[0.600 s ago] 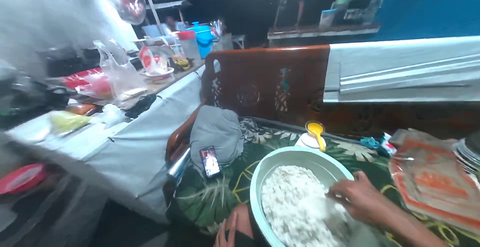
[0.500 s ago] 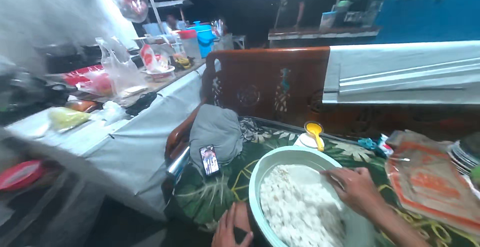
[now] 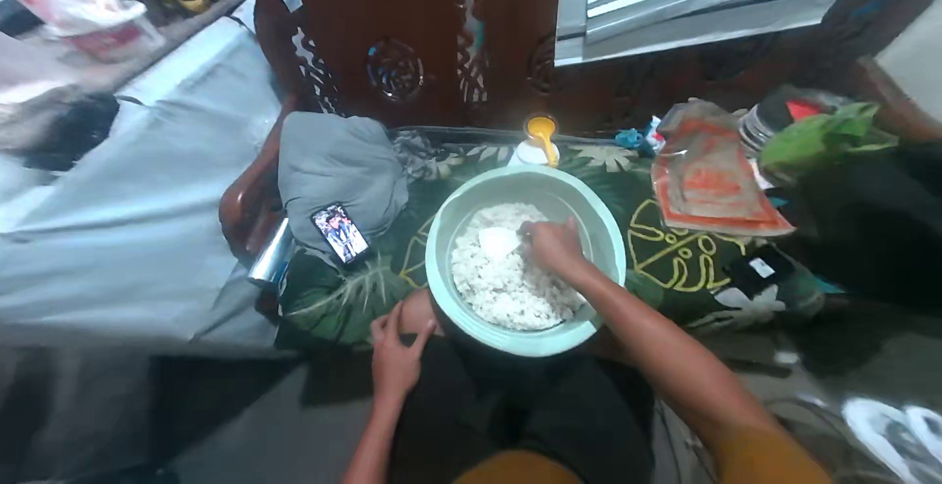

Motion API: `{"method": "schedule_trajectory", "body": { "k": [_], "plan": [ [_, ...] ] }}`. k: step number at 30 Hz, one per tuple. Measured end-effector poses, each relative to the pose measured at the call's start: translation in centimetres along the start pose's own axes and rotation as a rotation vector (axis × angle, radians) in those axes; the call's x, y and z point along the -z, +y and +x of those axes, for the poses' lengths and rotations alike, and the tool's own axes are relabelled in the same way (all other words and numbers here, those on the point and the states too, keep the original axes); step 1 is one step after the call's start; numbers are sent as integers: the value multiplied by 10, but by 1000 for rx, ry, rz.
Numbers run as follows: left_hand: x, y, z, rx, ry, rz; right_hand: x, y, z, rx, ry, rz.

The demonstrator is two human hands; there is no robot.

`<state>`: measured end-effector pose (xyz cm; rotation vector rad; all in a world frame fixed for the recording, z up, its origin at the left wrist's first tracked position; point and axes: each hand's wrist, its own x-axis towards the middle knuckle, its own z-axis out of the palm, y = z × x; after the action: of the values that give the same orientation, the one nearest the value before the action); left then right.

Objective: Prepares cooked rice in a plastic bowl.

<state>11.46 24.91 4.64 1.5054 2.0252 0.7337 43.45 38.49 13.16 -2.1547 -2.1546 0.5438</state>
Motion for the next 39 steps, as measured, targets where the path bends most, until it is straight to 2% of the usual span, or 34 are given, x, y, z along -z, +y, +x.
{"method": "schedule_trajectory", "body": {
  "k": [2, 5, 8, 13, 15, 18, 23, 28, 39],
  "plan": [
    [-2, -3, -1, -6, 34, -10, -2, 0, 0, -11, -9, -11],
    [0, -9, 0, 3, -23, -24, -7, 1, 2, 11, -41, -3],
    [12, -15, -2, 203, -171, -80, -4, 2, 0, 0, -50, 50],
    [19, -62, -37, 575, -239, -235, -3, 2, -2, -19, -67, 104],
    [24, -77, -57, 645, -296, -288, -5, 0, -3, 0, -74, 104],
    [28, -80, -70, 577, -237, -318, -6, -6, -3, 16, -81, 97],
    [22, -40, -73, 363, -199, -240, -5, -22, -9, 36, -93, 81],
    [-1, -23, -66, 88, 6, -73, -5, -36, -19, 26, -84, 89],
    [-2, -32, -62, 34, 23, -101, -9, -65, -45, 55, -2, -41]
  ]
}}
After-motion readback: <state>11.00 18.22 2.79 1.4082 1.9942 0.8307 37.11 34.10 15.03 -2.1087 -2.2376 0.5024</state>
